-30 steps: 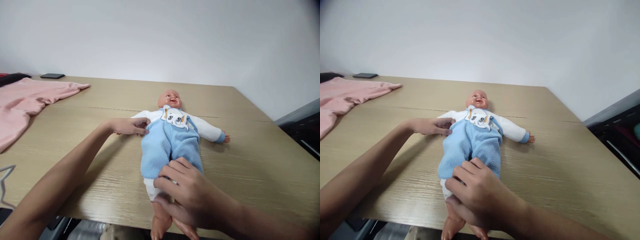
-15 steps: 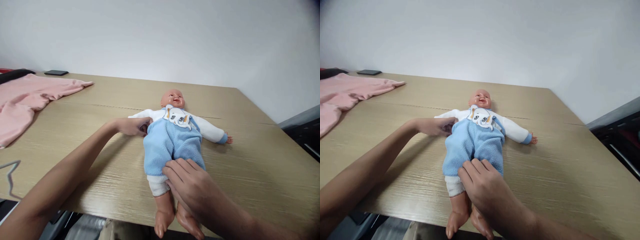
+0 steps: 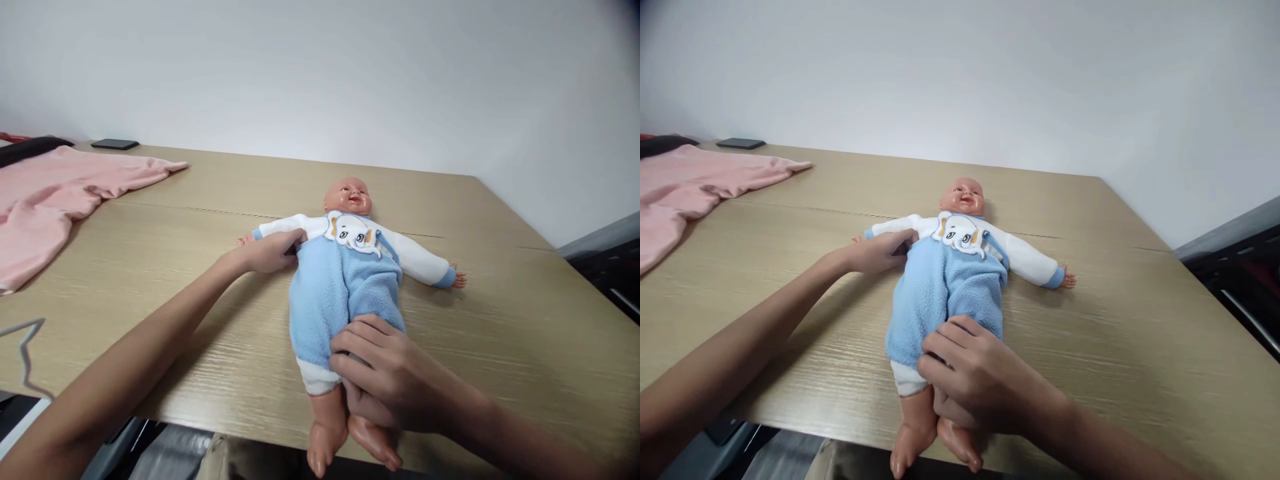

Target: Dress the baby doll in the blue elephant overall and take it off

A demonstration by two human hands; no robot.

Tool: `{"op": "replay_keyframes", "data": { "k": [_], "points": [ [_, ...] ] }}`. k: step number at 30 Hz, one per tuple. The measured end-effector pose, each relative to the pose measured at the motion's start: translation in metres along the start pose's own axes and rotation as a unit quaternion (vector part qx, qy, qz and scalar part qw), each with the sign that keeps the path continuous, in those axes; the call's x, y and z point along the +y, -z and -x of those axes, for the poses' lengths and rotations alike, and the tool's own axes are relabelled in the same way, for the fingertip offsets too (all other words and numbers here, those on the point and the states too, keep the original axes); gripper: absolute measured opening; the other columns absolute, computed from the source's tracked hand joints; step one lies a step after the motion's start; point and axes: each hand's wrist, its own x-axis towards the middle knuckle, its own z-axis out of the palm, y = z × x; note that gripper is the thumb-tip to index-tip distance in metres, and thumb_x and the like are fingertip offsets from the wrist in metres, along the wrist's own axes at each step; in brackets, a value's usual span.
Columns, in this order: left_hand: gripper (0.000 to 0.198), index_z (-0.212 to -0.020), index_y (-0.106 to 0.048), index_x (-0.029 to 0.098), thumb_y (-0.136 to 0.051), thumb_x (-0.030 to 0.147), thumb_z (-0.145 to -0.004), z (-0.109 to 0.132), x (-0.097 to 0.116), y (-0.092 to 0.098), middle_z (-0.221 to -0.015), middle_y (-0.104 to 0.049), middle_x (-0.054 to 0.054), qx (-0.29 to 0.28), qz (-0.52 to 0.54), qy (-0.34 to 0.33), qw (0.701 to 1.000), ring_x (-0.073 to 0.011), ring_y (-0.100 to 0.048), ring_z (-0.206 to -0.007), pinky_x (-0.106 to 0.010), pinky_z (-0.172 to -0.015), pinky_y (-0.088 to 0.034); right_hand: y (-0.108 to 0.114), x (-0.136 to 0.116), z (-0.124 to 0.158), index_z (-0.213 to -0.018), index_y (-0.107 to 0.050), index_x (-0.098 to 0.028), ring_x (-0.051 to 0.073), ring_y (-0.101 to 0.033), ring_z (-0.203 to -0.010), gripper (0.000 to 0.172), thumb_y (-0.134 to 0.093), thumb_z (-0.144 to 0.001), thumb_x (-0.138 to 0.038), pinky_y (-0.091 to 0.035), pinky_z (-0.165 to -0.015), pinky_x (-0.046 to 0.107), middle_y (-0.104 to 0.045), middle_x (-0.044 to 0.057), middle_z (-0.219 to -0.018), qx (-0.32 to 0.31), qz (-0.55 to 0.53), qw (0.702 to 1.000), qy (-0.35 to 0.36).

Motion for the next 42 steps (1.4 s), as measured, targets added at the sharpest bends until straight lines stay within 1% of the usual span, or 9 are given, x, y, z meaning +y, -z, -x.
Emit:
{"op": "replay_keyframes", "data": {
  "k": [3,7,11,14,17,27,35,38,42],
  "points": [
    [0.017,-0.114,-0.055,0.022,-0.048,0.021,-0.099,0.025,0.024,-0.015,-0.123,-0.069,-0.015,0.132,-0.056,0.037,0.989,-0.0321,-0.065,-0.114,-0.048,-0.102,-0.053,-0.002,-0.001,0.001,-0.099,-0.068,-0.019,0.022,-0.066,-0.094,0.015,-0.06,-0.093,-0.008,-0.05,-0.098,0.04,-0.075,0.004,-0.1,0.0,-0.011,0.999,-0.038],
    [0.029,-0.139,-0.052,0.022,-0.046,0.032,-0.112,0.096,0.084,-0.054,-0.139,-0.065,-0.017,0.263,-0.042,0.066,0.961,-0.0358,-0.062,-0.134,-0.057,-0.117,-0.051,0.002,-0.004,0.003,-0.11,-0.069,-0.019,0.024,-0.068,-0.101,0.014,-0.071,-0.096,-0.022,-0.049,-0.106,0.043,-0.074,0.005,-0.106,0.003,-0.071,0.995,-0.072],
    [0.067,-0.159,-0.041,0.039,-0.073,0.049,-0.102,0.166,0.129,-0.108,-0.156,-0.062,-0.014,0.26,0.079,0.094,0.958,-0.0395,-0.063,-0.143,-0.061,-0.114,-0.059,0.005,-0.008,0.01,-0.122,-0.067,-0.02,0.026,-0.069,-0.113,0.047,-0.088,-0.09,-0.048,-0.036,-0.128,0.047,-0.073,0.005,-0.116,-0.012,-0.115,0.987,-0.107],
    [0.122,-0.174,-0.023,0.04,-0.098,0.053,-0.08,0.19,0.135,-0.14,-0.17,-0.05,-0.02,0.22,0.144,0.079,0.962,-0.0487,-0.057,-0.151,-0.07,-0.117,-0.058,0.005,-0.011,0.015,-0.13,-0.065,-0.021,0.027,-0.069,-0.121,0.069,-0.094,-0.081,-0.061,-0.03,-0.134,0.047,-0.074,0.005,-0.122,-0.022,-0.129,0.983,-0.131],
    [0.141,-0.177,-0.019,0.042,-0.106,0.042,-0.066,0.191,0.13,-0.156,-0.167,-0.053,-0.021,0.234,0.136,0.071,0.96,-0.0523,-0.061,-0.147,-0.074,-0.114,-0.06,0.004,-0.015,0.018,-0.139,-0.063,-0.022,0.029,-0.07,-0.124,0.081,-0.096,-0.077,-0.063,-0.032,-0.133,0.048,-0.074,0.006,-0.127,-0.034,-0.147,0.978,-0.146],
    [0.093,-0.164,-0.039,0.041,-0.082,0.026,-0.082,0.19,0.127,-0.17,-0.146,-0.069,-0.014,0.29,0.133,0.09,0.944,-0.0418,-0.074,-0.129,-0.066,-0.105,-0.067,-0.007,-0.019,0.018,-0.132,-0.061,-0.021,0.03,-0.071,-0.123,0.059,-0.089,-0.085,-0.046,-0.033,-0.134,0.057,-0.074,0.008,-0.123,0.009,-0.138,0.977,-0.161],
    [0.1,-0.169,-0.034,0.036,-0.087,0.039,-0.084,0.192,0.126,-0.164,-0.157,-0.055,-0.018,0.313,0.01,0.055,0.948,-0.0449,-0.063,-0.142,-0.063,-0.108,-0.065,0.022,-0.041,0.054,-0.145,-0.055,-0.027,0.04,-0.055,-0.148,0.063,-0.085,-0.093,-0.044,-0.048,-0.124,0.063,-0.058,0.019,-0.157,0.1,-0.076,0.954,-0.273],
    [0.107,-0.174,-0.033,0.036,-0.088,0.062,-0.087,0.192,0.133,-0.153,-0.166,-0.052,-0.018,0.314,-0.083,0.004,0.946,-0.0447,-0.059,-0.145,-0.06,-0.108,-0.064,0.017,-0.057,0.079,-0.162,-0.042,-0.027,0.045,-0.05,-0.156,0.085,-0.084,-0.094,-0.051,-0.057,-0.117,0.063,-0.046,0.022,-0.171,0.098,-0.075,0.932,-0.341],
    [0.109,-0.178,-0.029,0.031,-0.078,0.077,-0.091,0.172,0.152,-0.129,-0.16,-0.066,-0.012,0.21,-0.141,-0.08,0.964,-0.0389,-0.064,-0.143,-0.054,-0.118,-0.056,-0.007,-0.076,0.098,-0.178,-0.013,-0.022,0.052,-0.053,-0.154,0.138,-0.095,-0.077,-0.066,-0.061,-0.113,0.068,-0.046,0.026,-0.172,0.045,-0.065,0.924,-0.374]
  ]
}}
